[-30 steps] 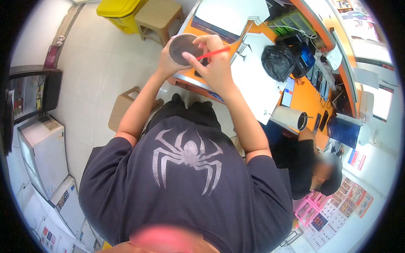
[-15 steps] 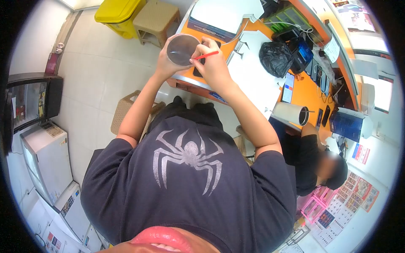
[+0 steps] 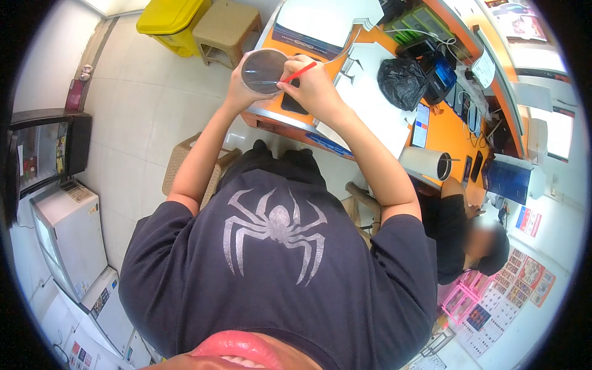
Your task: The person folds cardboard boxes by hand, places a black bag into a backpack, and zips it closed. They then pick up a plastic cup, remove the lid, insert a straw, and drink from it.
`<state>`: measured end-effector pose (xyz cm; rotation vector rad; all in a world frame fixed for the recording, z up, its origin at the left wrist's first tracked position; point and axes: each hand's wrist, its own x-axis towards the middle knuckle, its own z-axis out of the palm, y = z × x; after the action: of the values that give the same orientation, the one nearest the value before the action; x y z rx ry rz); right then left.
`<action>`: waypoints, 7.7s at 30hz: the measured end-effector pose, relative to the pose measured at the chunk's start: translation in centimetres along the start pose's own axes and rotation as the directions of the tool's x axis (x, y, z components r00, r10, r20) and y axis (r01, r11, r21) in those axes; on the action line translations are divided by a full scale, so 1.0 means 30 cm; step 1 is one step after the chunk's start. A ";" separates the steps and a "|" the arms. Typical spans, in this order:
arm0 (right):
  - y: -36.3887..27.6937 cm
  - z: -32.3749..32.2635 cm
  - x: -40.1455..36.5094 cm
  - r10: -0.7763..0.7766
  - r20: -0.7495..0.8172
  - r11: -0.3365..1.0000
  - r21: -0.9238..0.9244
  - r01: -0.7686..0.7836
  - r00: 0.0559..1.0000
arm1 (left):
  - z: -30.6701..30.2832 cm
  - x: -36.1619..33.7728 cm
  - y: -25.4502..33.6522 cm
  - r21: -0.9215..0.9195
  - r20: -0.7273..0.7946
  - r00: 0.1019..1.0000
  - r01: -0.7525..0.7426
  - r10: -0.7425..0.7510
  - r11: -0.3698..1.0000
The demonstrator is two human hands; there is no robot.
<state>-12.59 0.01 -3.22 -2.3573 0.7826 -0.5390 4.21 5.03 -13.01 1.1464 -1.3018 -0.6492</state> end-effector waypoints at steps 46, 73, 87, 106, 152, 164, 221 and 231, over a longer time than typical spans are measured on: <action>0.170 -0.076 0.157 -0.298 0.163 0.954 0.035 0.296 0.940 | -0.024 0.059 -0.021 -0.063 0.247 0.969 0.017 -0.001 0.998; -0.039 -0.200 0.142 -0.187 0.282 0.982 0.082 0.171 0.941 | -0.089 0.072 0.139 -0.098 0.370 0.929 0.052 -0.012 0.994; -0.236 -0.495 -0.126 -0.073 0.196 0.997 -0.019 0.078 0.978 | 0.091 0.041 0.431 -0.202 0.569 0.822 0.105 0.030 0.974; -0.195 -0.782 -0.952 0.310 -0.743 0.950 0.270 -0.159 0.593 | 0.844 -0.138 0.673 -0.366 0.537 0.826 0.043 0.174 0.930; 0.808 0.345 -2.115 0.987 0.096 0.070 0.443 -0.894 0.125 | 1.224 -0.543 0.465 -0.329 0.522 0.825 -0.042 0.219 0.943; 0.940 0.460 -2.117 0.599 0.800 -0.253 0.247 -0.936 0.049 | 1.184 -0.532 0.475 -0.284 0.498 0.857 0.019 0.131 0.959; 0.119 -0.381 -1.264 0.018 -0.809 0.932 -0.199 -0.303 0.587 | 1.298 -0.511 0.478 -0.387 0.251 0.963 0.190 -0.095 0.902; 0.094 -0.375 -1.269 -0.032 -0.828 0.927 -0.234 -0.293 0.560 | 1.262 -0.487 0.519 -0.309 0.215 0.975 0.130 -0.064 0.942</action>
<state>-48.08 18.01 -3.73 -2.2376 1.5724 -1.6295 -38.36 12.98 -9.23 0.8968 -1.2562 -1.0338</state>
